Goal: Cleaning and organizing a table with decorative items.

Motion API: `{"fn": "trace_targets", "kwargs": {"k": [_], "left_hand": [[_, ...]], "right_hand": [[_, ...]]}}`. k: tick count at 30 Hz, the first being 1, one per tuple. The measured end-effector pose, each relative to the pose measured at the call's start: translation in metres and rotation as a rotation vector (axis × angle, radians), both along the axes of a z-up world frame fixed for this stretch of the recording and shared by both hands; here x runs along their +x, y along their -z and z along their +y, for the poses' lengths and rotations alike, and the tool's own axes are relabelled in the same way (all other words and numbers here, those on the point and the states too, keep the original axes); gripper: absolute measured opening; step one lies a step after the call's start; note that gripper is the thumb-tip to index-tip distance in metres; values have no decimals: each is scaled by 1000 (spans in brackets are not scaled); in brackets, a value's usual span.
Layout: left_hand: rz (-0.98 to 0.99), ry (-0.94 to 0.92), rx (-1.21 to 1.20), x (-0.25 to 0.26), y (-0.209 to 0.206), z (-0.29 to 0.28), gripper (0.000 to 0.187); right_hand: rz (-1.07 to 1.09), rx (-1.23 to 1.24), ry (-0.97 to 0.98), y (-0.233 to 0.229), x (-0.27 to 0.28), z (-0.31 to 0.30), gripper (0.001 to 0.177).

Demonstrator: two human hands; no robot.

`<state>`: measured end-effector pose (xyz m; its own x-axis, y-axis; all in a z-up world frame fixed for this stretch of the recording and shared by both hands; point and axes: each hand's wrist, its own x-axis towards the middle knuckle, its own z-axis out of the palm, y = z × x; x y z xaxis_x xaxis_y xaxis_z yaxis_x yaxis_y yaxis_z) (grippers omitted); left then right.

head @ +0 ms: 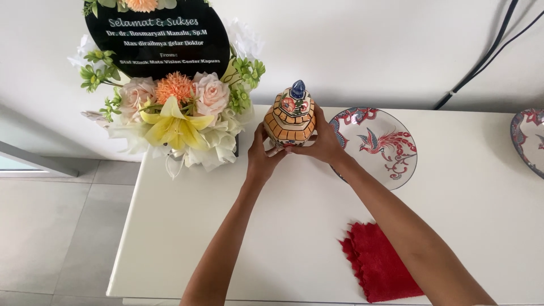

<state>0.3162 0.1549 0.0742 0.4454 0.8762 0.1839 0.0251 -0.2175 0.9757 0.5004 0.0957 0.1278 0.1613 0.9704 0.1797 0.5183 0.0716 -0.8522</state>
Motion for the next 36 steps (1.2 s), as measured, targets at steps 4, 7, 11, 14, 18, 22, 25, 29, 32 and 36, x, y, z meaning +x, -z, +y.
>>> {"fn": "trace_targets", "kwargs": {"k": [4, 7, 11, 14, 18, 22, 25, 29, 32, 36], "left_hand": [[-14, -8, -8, 1, 6, -1, 91], [-9, -22, -9, 2, 9, -3, 93], [11, -35, -5, 3, 9, -5, 95], [15, -36, -7, 4, 5, -8, 95], [31, -42, -10, 6, 4, -10, 94], [59, -52, 6, 10, 13, -8, 95], [58, -57, 13, 9, 12, -9, 95], [-6, -44, 6, 8, 12, -10, 94], [20, -47, -10, 10, 11, -9, 95], [36, -49, -6, 10, 12, -10, 95]], "right_hand": [[-102, -31, 17, 7, 3, 4, 130], [-87, -42, 2, 10, 4, 3, 129], [-45, -13, -30, 10, 6, 2, 130], [-52, -9, -37, 12, 9, 2, 129], [-99, -63, -22, 16, 13, 5, 130], [-58, -13, -53, 12, 11, 1, 129], [-30, -34, -44, 12, 11, 0, 129], [-39, -34, -39, 15, 12, 2, 130], [-38, -35, -35, 16, 13, 1, 129], [-40, -47, -37, 17, 13, 0, 129]]}}
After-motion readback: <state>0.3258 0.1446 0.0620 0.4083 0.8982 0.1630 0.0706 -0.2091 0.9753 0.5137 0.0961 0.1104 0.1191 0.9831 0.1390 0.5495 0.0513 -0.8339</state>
